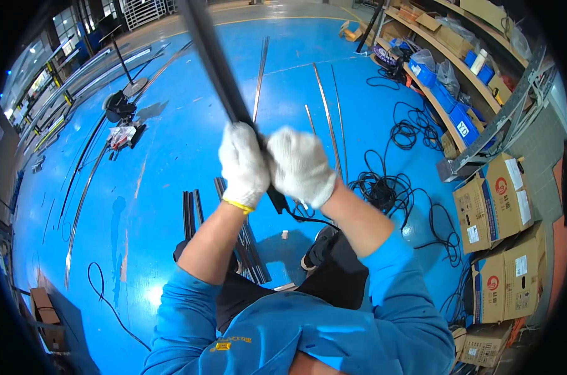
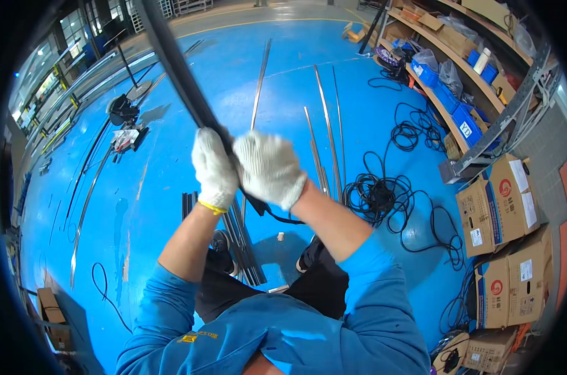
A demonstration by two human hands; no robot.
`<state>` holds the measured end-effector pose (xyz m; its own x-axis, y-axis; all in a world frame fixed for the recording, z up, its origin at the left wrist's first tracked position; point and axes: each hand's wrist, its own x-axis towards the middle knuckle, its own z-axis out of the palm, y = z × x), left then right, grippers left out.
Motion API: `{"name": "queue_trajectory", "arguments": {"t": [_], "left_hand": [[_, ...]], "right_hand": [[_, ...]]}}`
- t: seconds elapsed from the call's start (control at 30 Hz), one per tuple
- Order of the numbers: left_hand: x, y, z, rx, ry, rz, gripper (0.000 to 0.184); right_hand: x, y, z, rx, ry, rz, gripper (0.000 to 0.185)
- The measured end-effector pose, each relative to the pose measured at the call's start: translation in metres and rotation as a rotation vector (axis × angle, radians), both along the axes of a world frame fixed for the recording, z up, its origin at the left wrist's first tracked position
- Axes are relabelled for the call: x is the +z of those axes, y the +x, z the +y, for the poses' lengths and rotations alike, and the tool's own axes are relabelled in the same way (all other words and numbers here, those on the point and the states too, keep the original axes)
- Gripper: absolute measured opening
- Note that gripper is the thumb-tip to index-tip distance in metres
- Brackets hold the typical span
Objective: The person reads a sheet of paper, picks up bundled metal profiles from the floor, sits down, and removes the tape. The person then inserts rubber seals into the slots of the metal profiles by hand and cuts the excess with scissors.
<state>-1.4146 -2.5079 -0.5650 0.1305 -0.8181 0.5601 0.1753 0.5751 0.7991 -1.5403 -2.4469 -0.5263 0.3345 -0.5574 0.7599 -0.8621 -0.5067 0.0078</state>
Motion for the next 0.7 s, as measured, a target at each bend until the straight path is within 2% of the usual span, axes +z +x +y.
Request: {"name": "queue_trajectory", "arguments": {"t": [0.03, 0.17, 0.23, 0.27, 0.33, 0.37, 0.47, 0.53, 0.7], "left_hand": [[0.002, -0.008, 0.007, 0.012, -0.07, 0.011, 0.033], [0.02, -0.018, 0.019, -0.053, -0.086, -0.064, 0.028], [0.011, -0.024, 0.034, -0.157, 0.077, -0.185, 0.025], [0.004, -0.027, 0.037, -0.159, -0.004, -0.178, 0.024], [-0.034, -0.046, 0.025, -0.214, -0.103, -0.14, 0.023], [-0.035, -0.049, 0.027, -0.23, -0.128, -0.134, 0.024], [-0.019, -0.048, 0.042, -0.215, -0.218, -0.131, 0.03], [-0.024, -0.05, 0.05, -0.256, -0.065, -0.183, 0.027], [-0.04, -0.043, 0.056, -0.278, 0.012, -0.254, 0.024]], "right_hand": [[0.022, -0.002, -0.007, 0.048, -0.07, -0.004, 0.014], [0.121, 0.008, -0.019, 0.035, -0.362, -0.008, 0.013], [0.171, 0.008, -0.032, 0.062, -0.484, 0.041, 0.014], [0.191, 0.011, -0.033, 0.08, -0.601, 0.084, 0.016], [0.227, 0.025, -0.019, 0.055, -0.57, 0.061, 0.018], [0.247, 0.032, -0.013, 0.018, -0.522, 0.037, 0.022], [0.291, 0.037, -0.011, -0.07, -0.511, 0.043, 0.026], [0.305, 0.031, -0.014, -0.17, -0.511, 0.052, 0.027], [0.316, 0.016, -0.018, -0.242, -0.717, 0.096, 0.026]]}}
